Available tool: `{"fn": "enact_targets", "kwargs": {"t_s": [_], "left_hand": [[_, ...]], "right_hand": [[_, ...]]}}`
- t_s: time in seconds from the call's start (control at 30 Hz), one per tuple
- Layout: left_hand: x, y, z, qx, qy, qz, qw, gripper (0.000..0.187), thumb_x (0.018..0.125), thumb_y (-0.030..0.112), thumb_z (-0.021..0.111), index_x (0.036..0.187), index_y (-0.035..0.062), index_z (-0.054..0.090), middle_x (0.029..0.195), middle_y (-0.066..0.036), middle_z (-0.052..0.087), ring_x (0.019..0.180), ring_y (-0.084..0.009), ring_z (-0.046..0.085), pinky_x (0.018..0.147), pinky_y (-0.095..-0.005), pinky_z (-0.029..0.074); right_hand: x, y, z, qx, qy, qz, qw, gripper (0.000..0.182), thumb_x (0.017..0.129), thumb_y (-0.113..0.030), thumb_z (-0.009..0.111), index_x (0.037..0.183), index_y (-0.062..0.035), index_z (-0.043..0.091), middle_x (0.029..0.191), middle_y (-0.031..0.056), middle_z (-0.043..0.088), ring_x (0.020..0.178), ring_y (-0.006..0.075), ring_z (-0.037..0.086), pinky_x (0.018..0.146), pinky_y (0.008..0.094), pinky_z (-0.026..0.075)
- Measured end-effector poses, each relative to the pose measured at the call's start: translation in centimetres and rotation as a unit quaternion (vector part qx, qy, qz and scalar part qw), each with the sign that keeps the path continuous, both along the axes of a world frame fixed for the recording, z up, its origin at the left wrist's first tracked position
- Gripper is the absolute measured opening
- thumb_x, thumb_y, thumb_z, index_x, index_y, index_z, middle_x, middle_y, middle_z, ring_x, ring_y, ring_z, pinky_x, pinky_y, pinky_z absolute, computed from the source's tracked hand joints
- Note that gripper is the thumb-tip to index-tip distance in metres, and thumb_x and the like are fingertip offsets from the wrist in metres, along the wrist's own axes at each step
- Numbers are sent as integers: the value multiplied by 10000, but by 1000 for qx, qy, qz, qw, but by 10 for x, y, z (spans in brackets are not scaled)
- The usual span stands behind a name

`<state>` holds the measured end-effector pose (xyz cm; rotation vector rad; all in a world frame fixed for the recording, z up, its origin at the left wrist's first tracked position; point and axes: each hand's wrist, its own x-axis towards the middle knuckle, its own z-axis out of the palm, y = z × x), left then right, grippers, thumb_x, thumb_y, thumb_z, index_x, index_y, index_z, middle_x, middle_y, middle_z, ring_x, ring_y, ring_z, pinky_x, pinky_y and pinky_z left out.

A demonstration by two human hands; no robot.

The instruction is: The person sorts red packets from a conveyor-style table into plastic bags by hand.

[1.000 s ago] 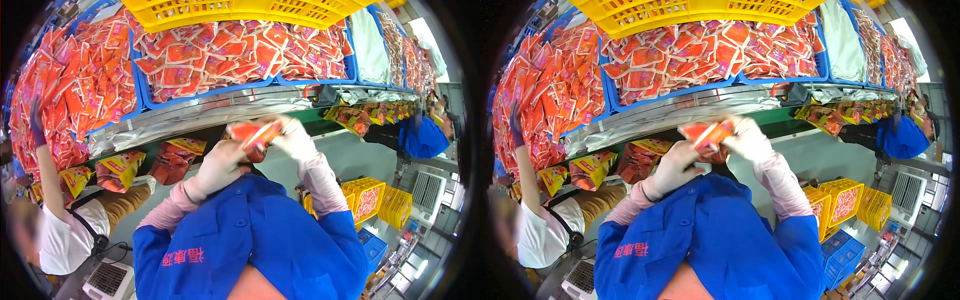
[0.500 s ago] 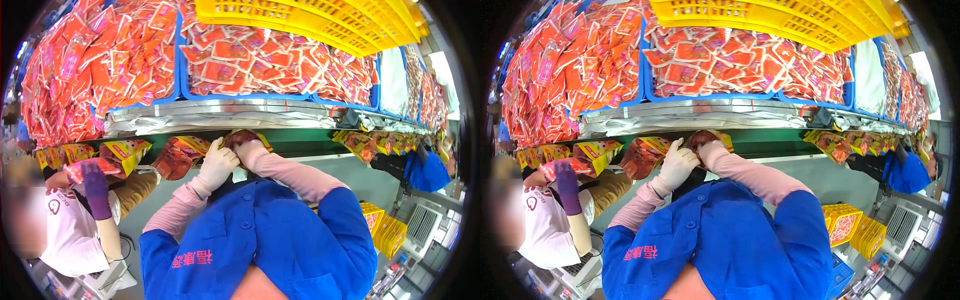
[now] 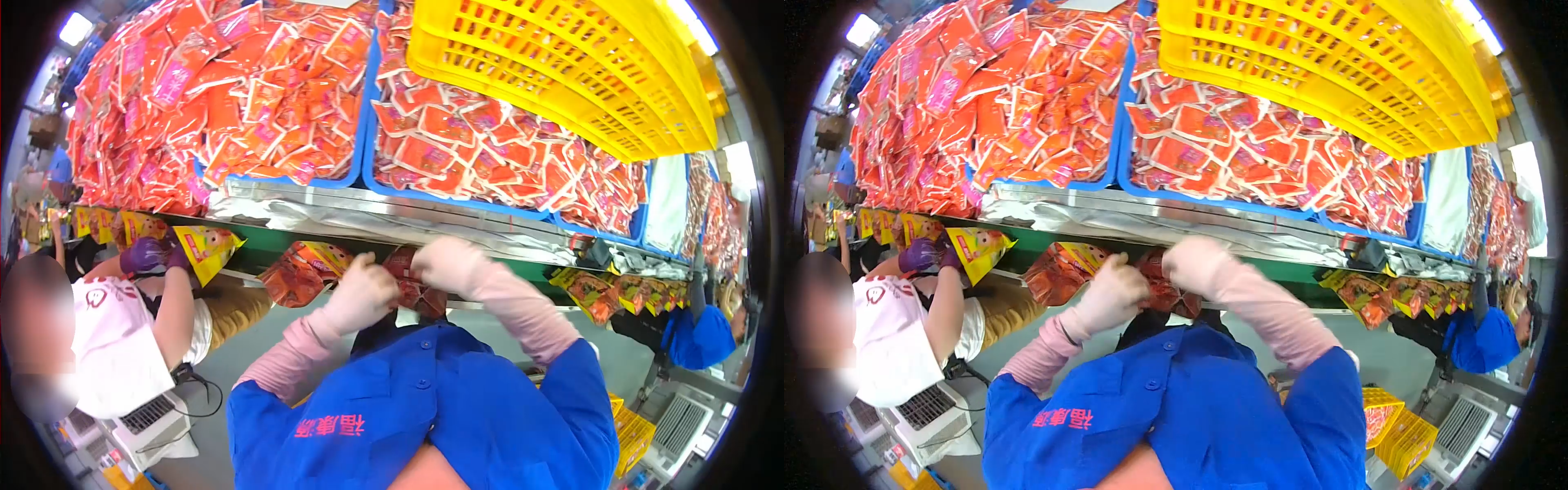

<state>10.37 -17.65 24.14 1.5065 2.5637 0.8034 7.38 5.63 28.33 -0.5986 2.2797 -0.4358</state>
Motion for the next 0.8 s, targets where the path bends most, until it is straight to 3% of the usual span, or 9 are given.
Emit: {"fn": "enact_targets", "kwargs": {"t_s": [0.1,0.2,0.3,0.43,0.47,0.53,0.6,0.67,0.8], "left_hand": [[-74,-22,38,69,31,198,977,131,724,110,729,844,92,679,868,-99,667,907,-314,646,837,-451,494],[-163,-39,3,-126,187,389,893,351,858,342,724,1068,66,665,1029,-123,676,1047,-333,615,916,-461,447],[-207,-61,-48,-291,134,360,876,295,815,359,727,1041,170,720,1011,-101,710,1060,-308,645,900,-479,465],[-191,-57,-3,101,124,377,912,167,862,120,610,964,22,699,828,-182,683,761,-282,670,702,-423,508],[-172,-39,33,136,-64,426,892,145,891,110,605,955,6,682,758,-116,630,687,-181,577,655,-346,458],[-138,9,58,266,-212,338,878,88,894,34,564,890,28,652,737,41,541,688,-73,477,606,-237,374],[-77,97,64,376,-437,265,773,191,840,-51,507,918,41,654,859,41,558,785,-69,508,677,-213,411],[-27,165,47,281,-280,147,906,339,764,-32,580,1080,11,696,944,-69,586,879,-201,564,810,-303,471],[46,251,69,234,-387,-89,888,584,772,54,770,1322,20,578,1251,-136,612,1136,-295,606,1002,-382,470]], "right_hand": [[-68,9,24,5,298,-164,940,218,881,-173,583,1012,-90,736,943,175,716,911,349,703,801,477,573],[-134,24,-44,124,387,-179,896,201,854,-147,662,1033,-73,718,1006,193,714,968,378,696,848,457,568],[-148,26,-47,185,324,-111,921,220,832,-141,662,1022,-48,723,1016,214,720,979,360,709,811,468,582],[-101,56,7,50,297,-237,924,325,862,-130,617,1165,-32,683,1057,217,721,1035,331,696,891,439,560],[-78,69,13,-41,323,-266,907,350,892,-148,610,1215,-25,662,1082,192,728,1049,307,696,929,421,546],[-34,90,-3,-332,135,-376,854,483,955,-252,639,1377,-31,560,1178,104,709,1079,224,669,1006,373,492],[30,82,9,-707,-130,-449,531,661,931,-292,706,1487,-69,426,1147,133,710,993,239,671,944,381,518],[67,92,-14,-510,231,-364,745,784,902,-272,765,1542,-104,345,1184,92,690,998,204,661,940,355,516],[179,190,49,-446,94,-647,612,567,837,0,578,1396,-61,510,1009,29,682,932,101,638,796,283,531]]}}
